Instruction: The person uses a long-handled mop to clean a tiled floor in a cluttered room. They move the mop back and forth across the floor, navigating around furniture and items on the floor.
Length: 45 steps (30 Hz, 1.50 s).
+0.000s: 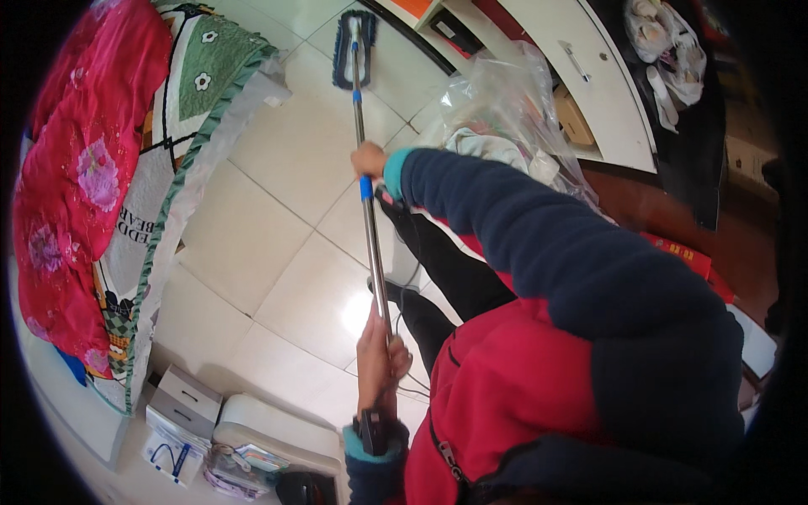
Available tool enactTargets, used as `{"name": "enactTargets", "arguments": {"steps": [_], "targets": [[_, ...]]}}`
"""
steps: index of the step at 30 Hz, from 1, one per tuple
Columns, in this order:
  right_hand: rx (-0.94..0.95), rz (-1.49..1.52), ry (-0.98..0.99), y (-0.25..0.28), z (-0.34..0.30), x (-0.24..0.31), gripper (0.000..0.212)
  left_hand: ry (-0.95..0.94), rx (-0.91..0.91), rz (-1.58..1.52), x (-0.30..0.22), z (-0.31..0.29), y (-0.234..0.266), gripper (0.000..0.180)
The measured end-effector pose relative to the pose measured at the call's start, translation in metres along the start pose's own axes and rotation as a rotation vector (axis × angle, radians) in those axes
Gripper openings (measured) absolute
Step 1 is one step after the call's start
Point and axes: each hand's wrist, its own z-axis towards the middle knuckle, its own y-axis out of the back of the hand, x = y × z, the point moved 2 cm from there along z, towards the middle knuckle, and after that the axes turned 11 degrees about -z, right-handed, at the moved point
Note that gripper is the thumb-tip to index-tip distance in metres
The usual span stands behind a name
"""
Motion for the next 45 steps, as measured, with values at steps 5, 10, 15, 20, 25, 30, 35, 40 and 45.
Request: {"name": "enactTargets", "arguments": {"steps": [5, 10, 15, 20, 25, 30, 35, 40, 45], "targets": [[0.028, -0.069, 0.133, -0.026, -0.100, 0.124, 0.031, 0.095, -0.101, 0.042, 0.055, -0.085, 0.072, 0.051], [0.116, 0.030, 0.214, -0.029, -0.136, 0.193, 0.028, 0.064, -0.237, 0.276, 0.073, -0.137, 0.106, 0.046], [0.221, 0.067, 0.124, 0.003, -0.077, 0.140, 0.018, 0.192, -0.207, -0.308, 0.042, -0.095, 0.087, 0.032], [0.162, 0.039, 0.096, 0.008, 0.005, 0.031, 0.016, 0.115, -0.069, -0.183, 0.000, -0.002, 0.027, 0.022], [0.255, 0.938, -0.331, -0.013, 0.057, -0.036, 0.021, 0.016, 0.003, -0.130, -0.024, 0.038, -0.003, 0.026], [0.034, -0.056, 0.184, -0.025, -0.012, 0.033, 0.019, 0.088, -0.048, -0.164, 0.032, -0.006, 0.044, 0.024], [0.088, 0.084, 0.092, -0.056, -0.123, 0.185, 0.019, 0.173, -0.321, -0.017, 0.099, -0.110, 0.121, 0.027], [0.258, 0.585, 0.001, -0.061, -0.181, 0.294, 0.018, 0.076, -0.404, -0.094, 0.123, -0.207, 0.137, 0.025], [0.230, 0.550, -0.012, -0.027, -0.125, 0.267, 0.019, -0.024, -0.431, 0.023, 0.097, -0.184, 0.101, 0.026]]}}
